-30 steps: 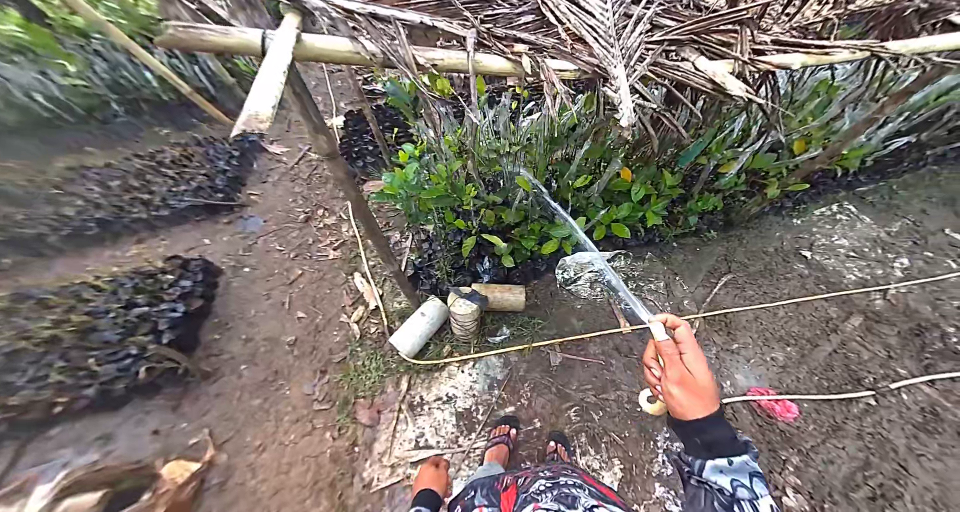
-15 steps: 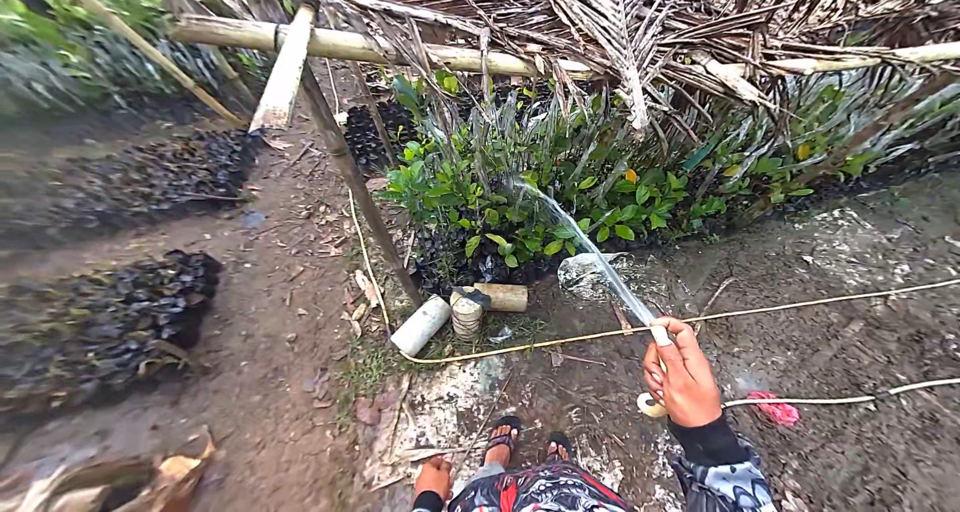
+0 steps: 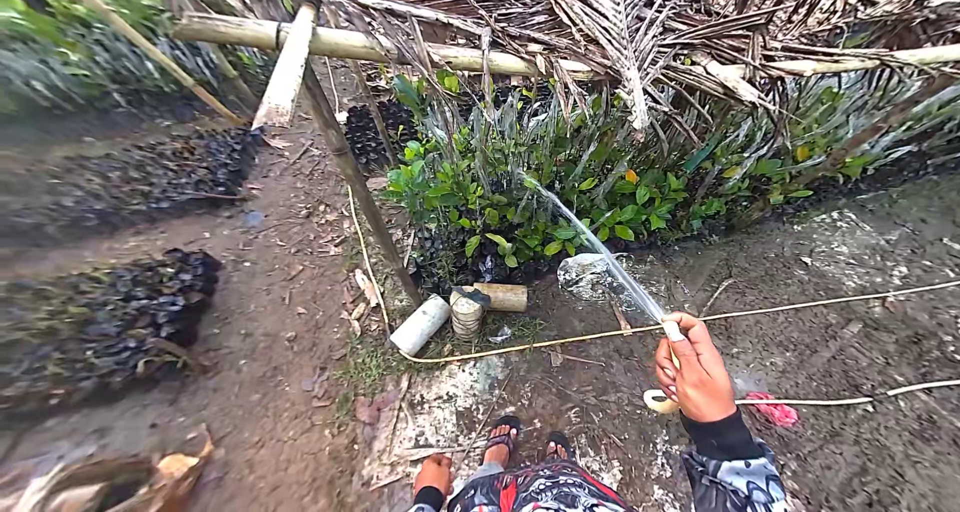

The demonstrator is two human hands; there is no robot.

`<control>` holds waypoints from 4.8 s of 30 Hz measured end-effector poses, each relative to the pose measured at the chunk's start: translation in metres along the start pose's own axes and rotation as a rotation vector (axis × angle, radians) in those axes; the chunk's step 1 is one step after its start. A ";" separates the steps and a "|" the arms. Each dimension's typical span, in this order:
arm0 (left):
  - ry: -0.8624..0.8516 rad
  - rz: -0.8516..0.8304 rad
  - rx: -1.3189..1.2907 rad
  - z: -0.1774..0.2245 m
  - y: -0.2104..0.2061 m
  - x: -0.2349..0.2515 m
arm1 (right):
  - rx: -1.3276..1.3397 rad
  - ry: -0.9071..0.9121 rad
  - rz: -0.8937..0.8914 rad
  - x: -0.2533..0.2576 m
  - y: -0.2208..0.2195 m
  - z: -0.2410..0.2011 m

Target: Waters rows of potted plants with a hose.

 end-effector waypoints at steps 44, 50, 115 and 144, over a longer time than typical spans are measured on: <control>0.022 -0.013 -0.029 -0.006 -0.003 -0.008 | 0.018 -0.015 -0.037 -0.011 -0.005 0.009; 0.018 -0.011 -0.024 -0.006 -0.004 -0.005 | 0.019 -0.008 -0.043 -0.014 -0.006 0.010; 0.005 -0.016 -0.023 -0.004 -0.007 -0.007 | -0.003 -0.197 -0.064 -0.029 -0.006 0.042; 0.000 -0.024 -0.010 -0.003 -0.008 -0.005 | 0.059 -0.269 -0.086 -0.045 -0.002 0.045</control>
Point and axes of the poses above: each hand's wrist, its own x-axis towards the middle knuckle, its own y-axis out of the back of the hand, z = x × y, the point moved 3 cm from there along x, towards the middle knuckle, and after that the axes turned 11 degrees about y, right-handed, at the moved point
